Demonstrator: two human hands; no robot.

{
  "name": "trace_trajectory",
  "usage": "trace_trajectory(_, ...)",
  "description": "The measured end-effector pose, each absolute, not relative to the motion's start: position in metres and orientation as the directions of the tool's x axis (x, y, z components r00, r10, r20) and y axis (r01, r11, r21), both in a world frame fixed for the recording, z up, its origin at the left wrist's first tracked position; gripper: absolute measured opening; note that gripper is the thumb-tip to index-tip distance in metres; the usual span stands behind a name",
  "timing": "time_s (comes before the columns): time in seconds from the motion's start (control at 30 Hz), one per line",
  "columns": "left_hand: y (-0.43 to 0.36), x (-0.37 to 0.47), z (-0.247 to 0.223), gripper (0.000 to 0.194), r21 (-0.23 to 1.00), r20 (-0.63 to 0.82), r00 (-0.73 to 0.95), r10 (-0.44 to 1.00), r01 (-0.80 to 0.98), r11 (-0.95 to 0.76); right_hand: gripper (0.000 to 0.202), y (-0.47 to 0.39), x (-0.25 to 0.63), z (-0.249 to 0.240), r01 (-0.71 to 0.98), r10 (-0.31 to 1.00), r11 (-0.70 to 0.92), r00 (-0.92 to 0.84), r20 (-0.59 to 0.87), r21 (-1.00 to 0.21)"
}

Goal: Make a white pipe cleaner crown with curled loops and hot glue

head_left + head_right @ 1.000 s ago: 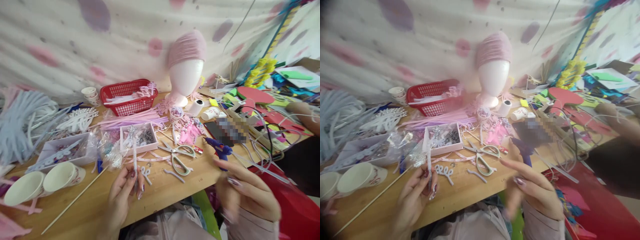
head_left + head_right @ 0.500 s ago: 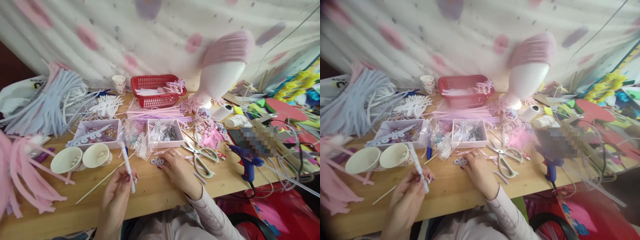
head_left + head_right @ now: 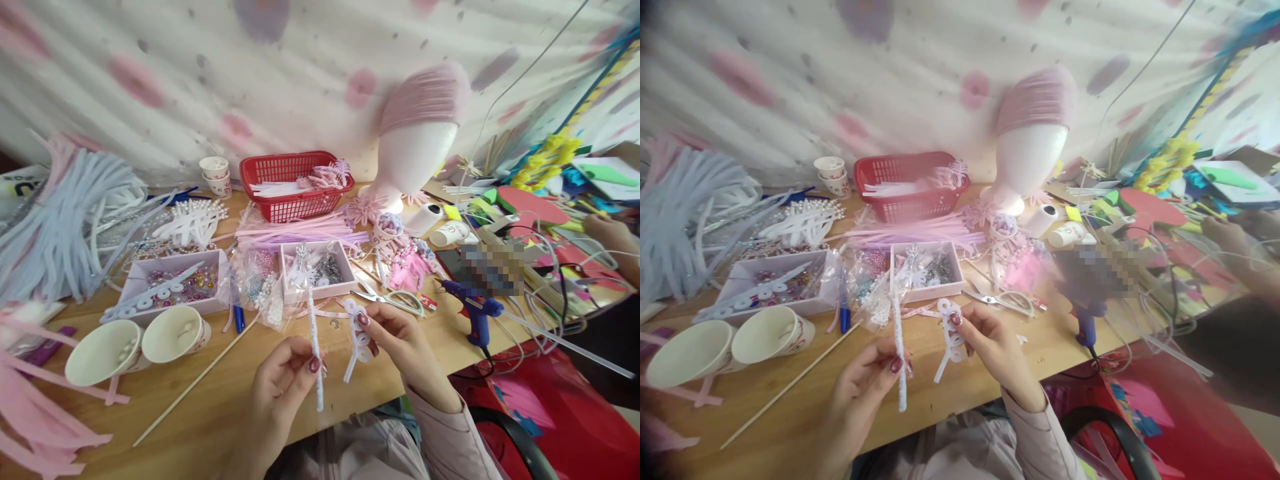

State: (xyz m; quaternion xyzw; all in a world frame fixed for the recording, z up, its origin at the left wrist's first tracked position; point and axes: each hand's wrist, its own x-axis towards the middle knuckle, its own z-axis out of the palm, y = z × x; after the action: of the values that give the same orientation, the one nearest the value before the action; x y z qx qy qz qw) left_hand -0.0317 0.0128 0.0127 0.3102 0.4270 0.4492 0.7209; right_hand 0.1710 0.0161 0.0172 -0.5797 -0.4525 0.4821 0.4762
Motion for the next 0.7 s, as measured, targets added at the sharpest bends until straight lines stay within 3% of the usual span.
trace_trajectory(0.2,0.019,-0.009,0.007,0.035,0.832,-0.265,0.389,0.883,-0.370,0.413,0.034,0.016,0.162,0.027,-0.006,0.962,0.046,0.271,0.043,-0.999)
trace_trajectory(0.37,0.017,0.010,0.016,0.036,0.845,-0.277,0.348,0.896,-0.356,0.399,0.035,0.020,0.165,0.031,-0.054,0.944,0.146,0.308,0.123,-0.988)
trace_trajectory(0.7,0.012,0.036,0.029,0.037,0.853,-0.278,0.377,0.883,-0.326,0.408,0.033,0.021,0.175,0.026,0.048,0.905,0.206,0.370,0.210,-0.977)
